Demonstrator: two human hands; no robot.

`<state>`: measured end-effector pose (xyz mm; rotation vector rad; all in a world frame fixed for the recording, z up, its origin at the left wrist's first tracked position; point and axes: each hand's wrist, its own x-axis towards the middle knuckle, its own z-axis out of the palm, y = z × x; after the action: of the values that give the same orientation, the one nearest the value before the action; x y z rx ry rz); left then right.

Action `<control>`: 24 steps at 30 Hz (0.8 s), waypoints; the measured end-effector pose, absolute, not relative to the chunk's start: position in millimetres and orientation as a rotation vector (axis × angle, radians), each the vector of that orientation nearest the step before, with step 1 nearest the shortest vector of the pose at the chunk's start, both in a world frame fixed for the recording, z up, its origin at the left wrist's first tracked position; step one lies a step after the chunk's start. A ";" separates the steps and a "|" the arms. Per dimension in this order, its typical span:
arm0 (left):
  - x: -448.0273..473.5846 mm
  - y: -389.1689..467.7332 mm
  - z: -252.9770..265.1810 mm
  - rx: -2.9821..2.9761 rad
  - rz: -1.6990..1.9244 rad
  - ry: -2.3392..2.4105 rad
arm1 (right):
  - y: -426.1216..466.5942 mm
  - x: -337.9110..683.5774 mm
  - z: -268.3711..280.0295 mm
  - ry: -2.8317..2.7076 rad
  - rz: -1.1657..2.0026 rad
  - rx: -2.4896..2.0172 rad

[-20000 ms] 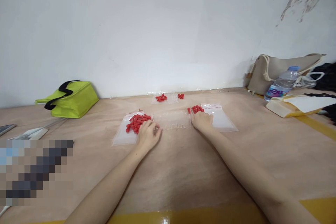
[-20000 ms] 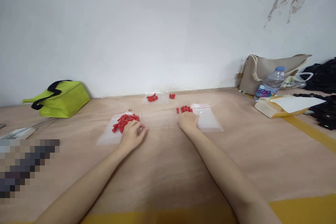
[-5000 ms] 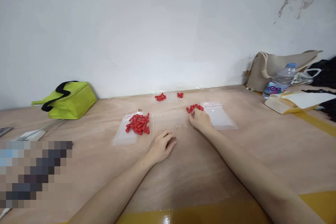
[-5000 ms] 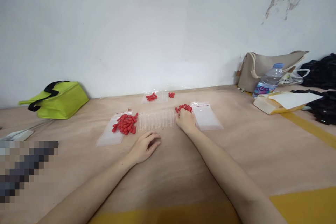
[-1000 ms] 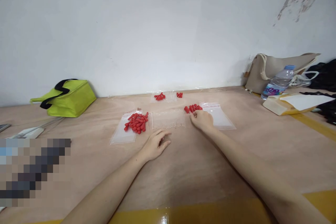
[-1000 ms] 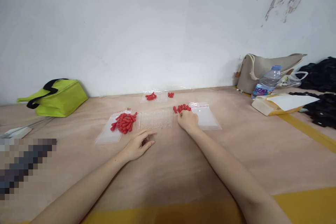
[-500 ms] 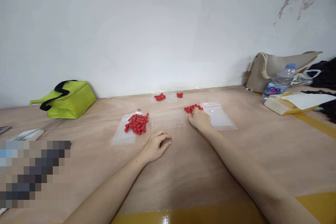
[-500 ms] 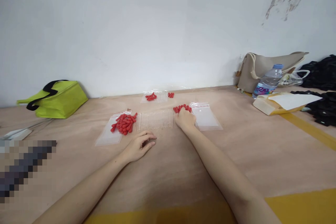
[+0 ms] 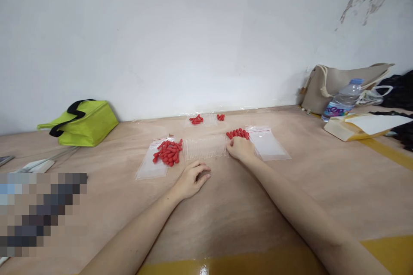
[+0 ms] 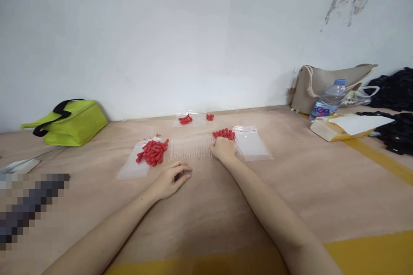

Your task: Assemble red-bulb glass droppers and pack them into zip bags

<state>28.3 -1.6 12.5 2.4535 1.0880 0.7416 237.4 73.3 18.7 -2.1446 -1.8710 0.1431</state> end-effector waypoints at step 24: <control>-23.6 26.9 29.2 2.664 0.524 2.399 | 59.3 241.3 23.7 -1.864 -0.031 -2.042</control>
<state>-23.6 26.9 29.2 2.6639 2.3993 0.5239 241.3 59.3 23.7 -2.0416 -1.8643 -0.0311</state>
